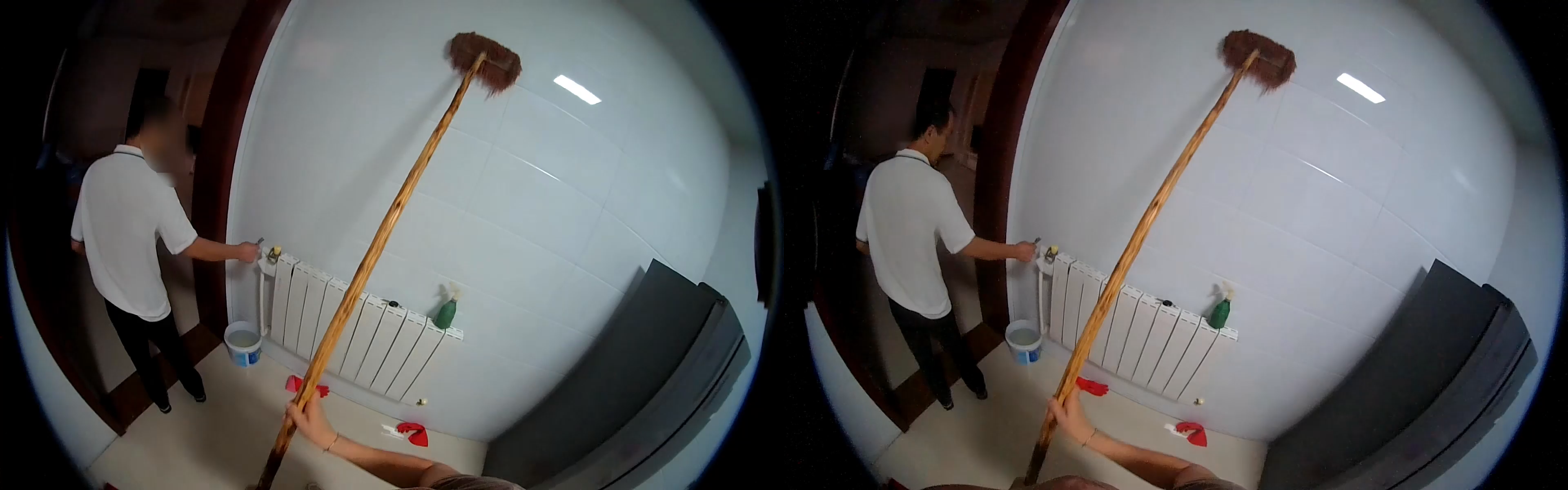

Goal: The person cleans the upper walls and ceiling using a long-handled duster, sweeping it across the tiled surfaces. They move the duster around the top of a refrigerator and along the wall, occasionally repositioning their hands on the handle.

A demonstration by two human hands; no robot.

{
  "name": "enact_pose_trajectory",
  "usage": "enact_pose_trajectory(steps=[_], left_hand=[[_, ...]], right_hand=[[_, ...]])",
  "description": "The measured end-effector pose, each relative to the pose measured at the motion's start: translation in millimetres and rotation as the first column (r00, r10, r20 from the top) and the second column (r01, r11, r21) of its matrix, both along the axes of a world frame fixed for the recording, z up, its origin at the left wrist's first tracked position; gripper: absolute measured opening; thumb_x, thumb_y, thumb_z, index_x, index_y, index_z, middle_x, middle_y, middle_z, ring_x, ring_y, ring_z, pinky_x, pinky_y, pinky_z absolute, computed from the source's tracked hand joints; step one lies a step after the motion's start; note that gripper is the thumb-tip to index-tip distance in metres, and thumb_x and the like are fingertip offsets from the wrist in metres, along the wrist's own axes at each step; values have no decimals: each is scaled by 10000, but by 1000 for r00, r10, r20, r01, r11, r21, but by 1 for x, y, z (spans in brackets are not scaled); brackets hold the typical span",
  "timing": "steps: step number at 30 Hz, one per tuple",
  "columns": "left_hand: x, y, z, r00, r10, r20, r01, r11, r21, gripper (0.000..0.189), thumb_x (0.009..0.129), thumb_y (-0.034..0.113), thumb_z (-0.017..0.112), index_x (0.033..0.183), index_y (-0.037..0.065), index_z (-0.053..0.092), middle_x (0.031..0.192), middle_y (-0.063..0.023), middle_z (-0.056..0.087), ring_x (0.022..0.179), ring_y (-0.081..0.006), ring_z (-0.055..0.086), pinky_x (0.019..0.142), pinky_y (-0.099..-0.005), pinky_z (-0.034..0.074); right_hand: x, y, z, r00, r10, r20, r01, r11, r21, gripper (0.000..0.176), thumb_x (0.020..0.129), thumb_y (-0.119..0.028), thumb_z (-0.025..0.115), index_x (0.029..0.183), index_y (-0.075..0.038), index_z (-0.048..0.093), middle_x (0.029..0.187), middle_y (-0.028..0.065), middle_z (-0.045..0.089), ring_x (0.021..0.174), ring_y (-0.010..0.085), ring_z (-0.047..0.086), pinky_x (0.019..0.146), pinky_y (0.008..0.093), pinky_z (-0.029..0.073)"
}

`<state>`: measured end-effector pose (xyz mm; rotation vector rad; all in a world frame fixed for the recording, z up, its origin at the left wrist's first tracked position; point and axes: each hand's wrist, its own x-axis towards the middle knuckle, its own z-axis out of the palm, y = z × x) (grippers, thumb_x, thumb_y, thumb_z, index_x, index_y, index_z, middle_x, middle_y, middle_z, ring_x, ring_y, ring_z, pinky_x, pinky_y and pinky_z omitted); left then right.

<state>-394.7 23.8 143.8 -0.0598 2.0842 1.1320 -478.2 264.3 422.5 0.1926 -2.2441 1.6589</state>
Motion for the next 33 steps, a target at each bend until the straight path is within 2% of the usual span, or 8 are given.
enact_pose_trajectory(steps=[5,7,11,15,20,24,27,33], left_hand=[[-114,71,124,997,32,64,-49,956,290,310,685,252,780,695,48,547,611,-55,541,547,-150,510,507,-314,422],[-130,100,196,981,-22,-194,78,955,286,331,716,300,752,685,41,548,599,-45,537,530,-134,499,491,-305,414],[-182,156,274,950,-2,-312,153,876,458,313,753,291,719,667,43,548,564,-22,524,484,-114,484,453,-276,387],[-233,199,334,911,-16,-411,343,582,737,295,839,260,641,671,52,516,547,-20,500,484,-102,478,440,-269,370],[-281,233,435,855,6,-519,402,626,668,328,886,300,581,678,80,455,515,8,431,434,-92,427,399,-266,335],[-306,246,502,860,12,-510,425,536,730,355,876,330,591,663,96,430,505,19,415,399,-85,387,373,-259,312],[-324,251,548,822,63,-566,448,541,712,305,897,266,572,693,115,402,520,36,370,405,-67,342,369,-239,290],[-373,233,600,792,98,-603,480,511,713,345,855,332,626,698,128,397,529,49,357,408,-51,315,360,-219,260]], right_hand=[[-83,64,100,986,46,-159,-49,999,-11,276,884,-73,507,1049,-24,292,755,95,538,652,193,620,554,306,509],[-116,94,139,970,44,-240,-31,998,56,294,872,-57,507,1058,-21,283,745,97,530,631,190,616,544,304,510],[-175,148,224,930,-14,-366,43,997,71,278,850,-116,543,978,5,327,750,105,511,592,187,589,523,306,497],[-198,182,330,919,23,-394,23,994,110,269,858,-115,547,951,-9,318,739,108,528,587,216,617,514,328,521],[-230,207,442,935,42,-353,-5,994,106,349,844,-185,595,1022,14,370,781,122,547,637,249,642,556,359,549],[-230,193,476,887,-126,-445,101,992,-79,536,818,-409,633,1082,-5,400,905,127,548,743,244,651,587,344,547],[-244,180,474,872,-107,-477,73,993,-90,530,822,-415,628,1095,-22,400,911,128,548,733,236,648,567,326,534],[-288,134,497,791,-183,-583,70,975,-210,285,780,-180,657,876,18,477,661,80,533,482,196,579,435,293,471]])
